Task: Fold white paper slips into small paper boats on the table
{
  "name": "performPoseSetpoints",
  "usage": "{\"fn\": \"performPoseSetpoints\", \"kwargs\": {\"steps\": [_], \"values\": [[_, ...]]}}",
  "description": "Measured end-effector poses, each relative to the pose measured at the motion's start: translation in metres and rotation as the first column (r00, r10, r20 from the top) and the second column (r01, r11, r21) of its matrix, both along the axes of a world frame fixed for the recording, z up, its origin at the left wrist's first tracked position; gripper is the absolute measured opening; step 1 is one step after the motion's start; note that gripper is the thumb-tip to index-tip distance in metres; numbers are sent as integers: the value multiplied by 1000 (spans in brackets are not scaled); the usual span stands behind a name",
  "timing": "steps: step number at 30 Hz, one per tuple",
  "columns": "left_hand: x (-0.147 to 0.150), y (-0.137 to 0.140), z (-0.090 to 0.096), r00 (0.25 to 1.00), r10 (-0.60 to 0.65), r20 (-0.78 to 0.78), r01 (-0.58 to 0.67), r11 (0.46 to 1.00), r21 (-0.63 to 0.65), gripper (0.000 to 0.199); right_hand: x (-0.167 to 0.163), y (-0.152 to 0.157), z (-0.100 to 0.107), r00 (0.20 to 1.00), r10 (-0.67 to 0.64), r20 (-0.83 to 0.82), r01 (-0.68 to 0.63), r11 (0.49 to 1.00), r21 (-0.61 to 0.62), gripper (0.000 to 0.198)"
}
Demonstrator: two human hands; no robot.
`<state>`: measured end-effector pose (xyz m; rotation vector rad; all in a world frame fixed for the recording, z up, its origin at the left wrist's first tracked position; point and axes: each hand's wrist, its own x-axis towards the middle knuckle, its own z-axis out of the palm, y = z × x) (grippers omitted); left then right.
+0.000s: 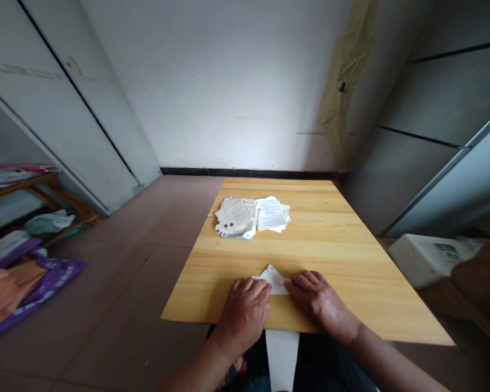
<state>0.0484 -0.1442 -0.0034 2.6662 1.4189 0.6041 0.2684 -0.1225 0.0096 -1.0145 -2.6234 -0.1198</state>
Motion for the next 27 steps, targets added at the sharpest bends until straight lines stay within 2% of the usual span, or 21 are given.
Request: {"fn": "performPoseSetpoints", "kwargs": {"steps": [7,11,18,23,27], "values": [[0,0,2,1000,1,2,-1,1000,-21,30,11,-4,1,998,-57,-27,55,997,-51,24],[1,0,3,1000,-4,19,5,1000,-21,29,-2,-3,-1,983,-133,-129,131,991,-24,30],[1,0,2,1000,20,17,-20,1000,-10,17,-45,-5,-8,987,-114,-112,104,990,-95,20],[-1,-2,2,999,28,28,-28,1000,2,24,-40,-4,-19,993,-71,-93,70,997,-20,24],[-5,-4,1,999,42,26,-42,999,1,28,-28,-5,-18,994,-59,-94,58,998,-13,25]]}}
